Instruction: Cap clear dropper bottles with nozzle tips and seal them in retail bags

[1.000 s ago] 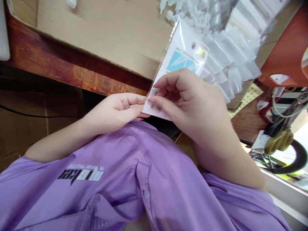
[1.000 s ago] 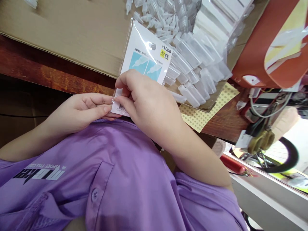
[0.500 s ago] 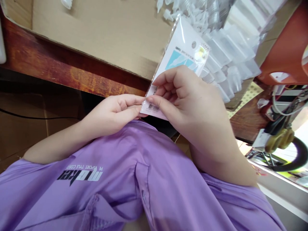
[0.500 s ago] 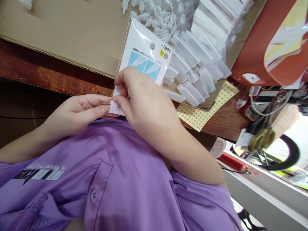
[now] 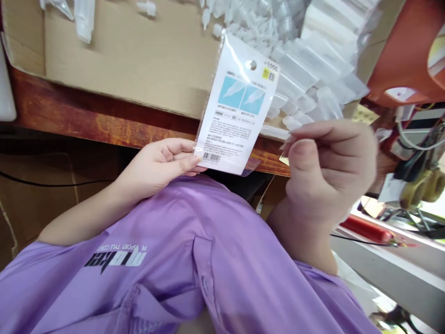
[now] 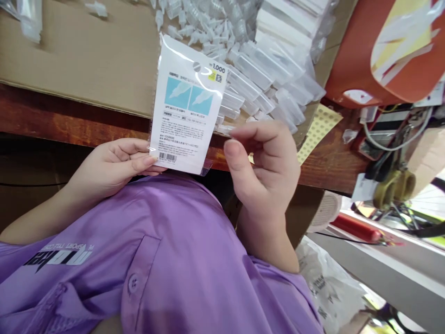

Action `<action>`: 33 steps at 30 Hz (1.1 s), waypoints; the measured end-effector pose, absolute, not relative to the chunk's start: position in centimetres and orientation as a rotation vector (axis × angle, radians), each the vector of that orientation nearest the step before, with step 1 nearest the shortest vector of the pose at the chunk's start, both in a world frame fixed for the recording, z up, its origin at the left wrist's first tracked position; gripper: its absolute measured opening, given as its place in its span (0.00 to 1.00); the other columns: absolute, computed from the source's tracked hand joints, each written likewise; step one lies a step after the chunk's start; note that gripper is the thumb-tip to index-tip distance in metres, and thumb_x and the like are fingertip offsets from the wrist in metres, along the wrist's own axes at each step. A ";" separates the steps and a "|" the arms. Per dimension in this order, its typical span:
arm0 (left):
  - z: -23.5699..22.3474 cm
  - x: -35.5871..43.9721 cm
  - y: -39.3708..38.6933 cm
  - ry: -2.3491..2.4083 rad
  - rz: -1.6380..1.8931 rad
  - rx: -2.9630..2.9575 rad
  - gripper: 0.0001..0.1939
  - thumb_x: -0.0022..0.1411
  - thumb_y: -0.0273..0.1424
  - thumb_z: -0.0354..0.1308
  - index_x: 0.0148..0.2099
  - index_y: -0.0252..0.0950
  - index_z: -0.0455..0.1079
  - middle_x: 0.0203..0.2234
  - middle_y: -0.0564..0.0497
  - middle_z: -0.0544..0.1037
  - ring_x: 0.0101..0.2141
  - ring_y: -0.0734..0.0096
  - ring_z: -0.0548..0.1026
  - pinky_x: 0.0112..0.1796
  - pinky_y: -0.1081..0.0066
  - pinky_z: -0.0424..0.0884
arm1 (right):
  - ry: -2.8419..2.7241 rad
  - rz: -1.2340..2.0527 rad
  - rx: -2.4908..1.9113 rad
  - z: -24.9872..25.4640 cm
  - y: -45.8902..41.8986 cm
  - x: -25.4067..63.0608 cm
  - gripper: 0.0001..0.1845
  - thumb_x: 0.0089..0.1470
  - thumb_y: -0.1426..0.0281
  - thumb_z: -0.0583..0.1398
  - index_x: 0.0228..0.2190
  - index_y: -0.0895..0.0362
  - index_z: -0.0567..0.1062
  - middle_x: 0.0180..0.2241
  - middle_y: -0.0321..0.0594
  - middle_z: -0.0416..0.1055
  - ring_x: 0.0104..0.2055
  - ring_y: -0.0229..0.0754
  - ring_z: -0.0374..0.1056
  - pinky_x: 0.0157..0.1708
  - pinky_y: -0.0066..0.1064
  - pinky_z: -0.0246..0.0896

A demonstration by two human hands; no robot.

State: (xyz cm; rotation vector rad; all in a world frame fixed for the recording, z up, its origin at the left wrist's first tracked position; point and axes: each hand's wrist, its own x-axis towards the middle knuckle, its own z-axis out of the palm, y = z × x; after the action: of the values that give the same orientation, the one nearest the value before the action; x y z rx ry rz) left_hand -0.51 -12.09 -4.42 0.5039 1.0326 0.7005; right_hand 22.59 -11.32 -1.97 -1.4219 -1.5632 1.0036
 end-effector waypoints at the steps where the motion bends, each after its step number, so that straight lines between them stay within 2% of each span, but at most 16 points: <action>1: -4.5 -0.5 -12.1 1.031 0.699 0.507 0.09 0.58 0.31 0.68 0.43 0.37 0.79 0.36 0.51 0.85 0.37 0.71 0.83 0.41 0.76 0.79 | -1.468 0.965 -1.388 -2.8 -12.0 23.3 0.05 0.60 0.65 0.61 0.40 0.50 0.74 0.37 0.36 0.69 0.37 0.37 0.69 0.38 0.30 0.67; 4: -4.7 -0.4 -12.2 1.043 0.713 0.517 0.12 0.58 0.31 0.68 0.45 0.36 0.78 0.37 0.50 0.85 0.38 0.71 0.83 0.44 0.76 0.79 | -1.335 1.146 -1.294 -5.3 -14.2 24.3 0.11 0.54 0.69 0.67 0.40 0.49 0.75 0.34 0.34 0.71 0.32 0.33 0.69 0.34 0.25 0.68; 7: -4.8 -0.1 -12.3 1.060 0.726 0.528 0.12 0.58 0.30 0.68 0.45 0.36 0.77 0.38 0.50 0.85 0.38 0.69 0.83 0.44 0.73 0.79 | -1.271 1.327 -1.230 -6.9 -15.5 23.7 0.15 0.53 0.72 0.67 0.42 0.47 0.72 0.37 0.31 0.73 0.35 0.32 0.73 0.38 0.25 0.72; 10: -5.0 0.2 -12.6 1.076 0.716 0.539 0.12 0.57 0.31 0.69 0.44 0.36 0.76 0.37 0.50 0.85 0.37 0.68 0.83 0.43 0.72 0.80 | -1.233 1.343 -1.240 -7.5 -16.0 23.0 0.13 0.53 0.72 0.67 0.40 0.49 0.71 0.36 0.32 0.72 0.36 0.33 0.74 0.39 0.27 0.73; 16: -4.5 0.5 -12.7 1.107 0.647 0.604 0.14 0.56 0.32 0.70 0.45 0.36 0.75 0.34 0.50 0.85 0.37 0.66 0.83 0.44 0.72 0.80 | -1.159 1.329 -1.245 -7.1 -15.6 22.6 0.07 0.55 0.69 0.66 0.35 0.52 0.71 0.32 0.32 0.72 0.32 0.33 0.72 0.34 0.27 0.72; 19: -4.2 0.5 -12.7 1.128 0.562 0.666 0.16 0.56 0.33 0.70 0.46 0.36 0.75 0.36 0.49 0.85 0.38 0.66 0.83 0.45 0.72 0.79 | -1.200 1.267 -1.245 -6.9 -15.5 22.6 0.07 0.56 0.69 0.65 0.36 0.52 0.71 0.33 0.33 0.72 0.34 0.34 0.72 0.36 0.28 0.71; 24: -4.1 0.3 -12.6 1.154 0.493 0.766 0.20 0.54 0.38 0.71 0.48 0.36 0.76 0.37 0.47 0.85 0.40 0.61 0.83 0.47 0.67 0.78 | -1.282 1.183 -1.274 -7.0 -15.6 22.7 0.05 0.58 0.69 0.63 0.35 0.53 0.70 0.33 0.33 0.72 0.34 0.35 0.71 0.36 0.30 0.69; 27: -4.1 0.1 -12.5 1.155 0.433 0.817 0.19 0.54 0.38 0.70 0.46 0.36 0.77 0.36 0.47 0.85 0.40 0.61 0.83 0.47 0.68 0.78 | -1.278 1.193 -1.284 -6.9 -15.6 22.8 0.04 0.59 0.70 0.63 0.34 0.53 0.71 0.31 0.32 0.71 0.33 0.33 0.68 0.35 0.28 0.66; 33: -4.0 -0.2 -11.9 1.118 0.316 0.884 0.14 0.55 0.35 0.69 0.44 0.36 0.79 0.38 0.49 0.85 0.40 0.65 0.83 0.45 0.71 0.79 | -1.321 1.180 -1.470 -6.7 -15.9 23.1 0.07 0.59 0.64 0.62 0.33 0.53 0.72 0.30 0.33 0.72 0.32 0.35 0.67 0.33 0.30 0.63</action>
State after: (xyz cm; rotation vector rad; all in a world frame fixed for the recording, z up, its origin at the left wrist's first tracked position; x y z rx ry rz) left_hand -0.19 -11.86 -4.02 0.8840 1.1180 0.3163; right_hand 23.14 -15.88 -6.70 -1.4696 -1.3214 1.1796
